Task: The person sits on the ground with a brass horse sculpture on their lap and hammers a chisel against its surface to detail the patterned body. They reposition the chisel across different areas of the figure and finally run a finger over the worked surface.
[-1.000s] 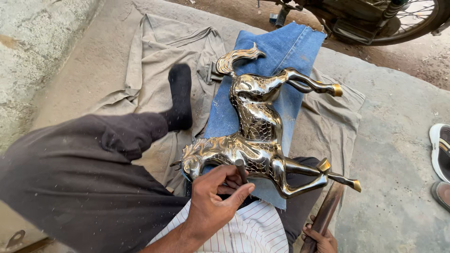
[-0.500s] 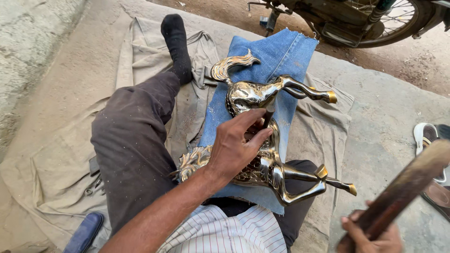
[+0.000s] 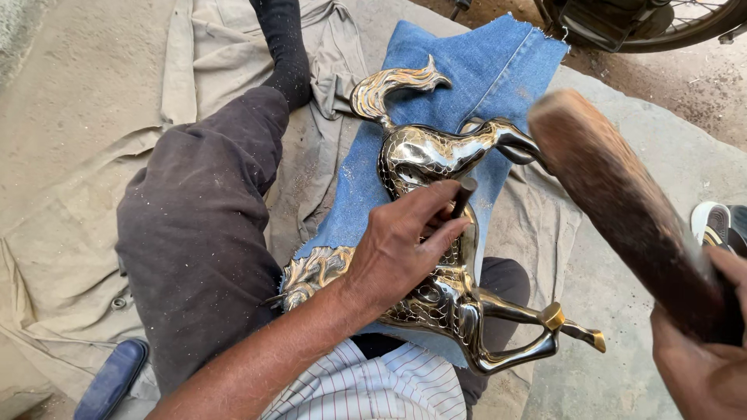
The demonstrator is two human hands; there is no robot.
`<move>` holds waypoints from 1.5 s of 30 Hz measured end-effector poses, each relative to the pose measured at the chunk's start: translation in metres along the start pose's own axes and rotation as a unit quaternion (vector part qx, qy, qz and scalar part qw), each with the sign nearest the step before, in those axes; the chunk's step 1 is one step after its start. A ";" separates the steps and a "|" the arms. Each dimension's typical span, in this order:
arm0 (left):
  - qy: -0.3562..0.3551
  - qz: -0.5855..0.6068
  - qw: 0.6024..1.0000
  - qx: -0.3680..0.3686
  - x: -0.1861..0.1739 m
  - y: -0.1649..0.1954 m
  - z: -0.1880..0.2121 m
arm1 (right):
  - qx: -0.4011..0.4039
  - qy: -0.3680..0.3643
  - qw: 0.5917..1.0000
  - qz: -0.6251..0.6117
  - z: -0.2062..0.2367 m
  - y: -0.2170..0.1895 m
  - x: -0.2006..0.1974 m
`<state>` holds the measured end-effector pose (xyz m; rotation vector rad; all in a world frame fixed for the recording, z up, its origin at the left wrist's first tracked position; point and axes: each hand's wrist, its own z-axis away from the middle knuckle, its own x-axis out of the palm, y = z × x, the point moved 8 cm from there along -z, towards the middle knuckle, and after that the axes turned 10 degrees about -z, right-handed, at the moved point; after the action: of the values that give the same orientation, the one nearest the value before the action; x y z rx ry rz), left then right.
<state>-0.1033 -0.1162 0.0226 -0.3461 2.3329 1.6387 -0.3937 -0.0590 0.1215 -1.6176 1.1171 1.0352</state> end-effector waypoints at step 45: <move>0.057 -0.054 0.995 0.053 -0.007 0.031 0.008 | 0.271 -0.093 0.941 -0.179 0.024 0.213 0.059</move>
<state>-0.1070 -0.0984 0.0498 -0.5468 2.4263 1.4743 -0.5867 -0.0914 0.0164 -1.1880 0.8411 0.5583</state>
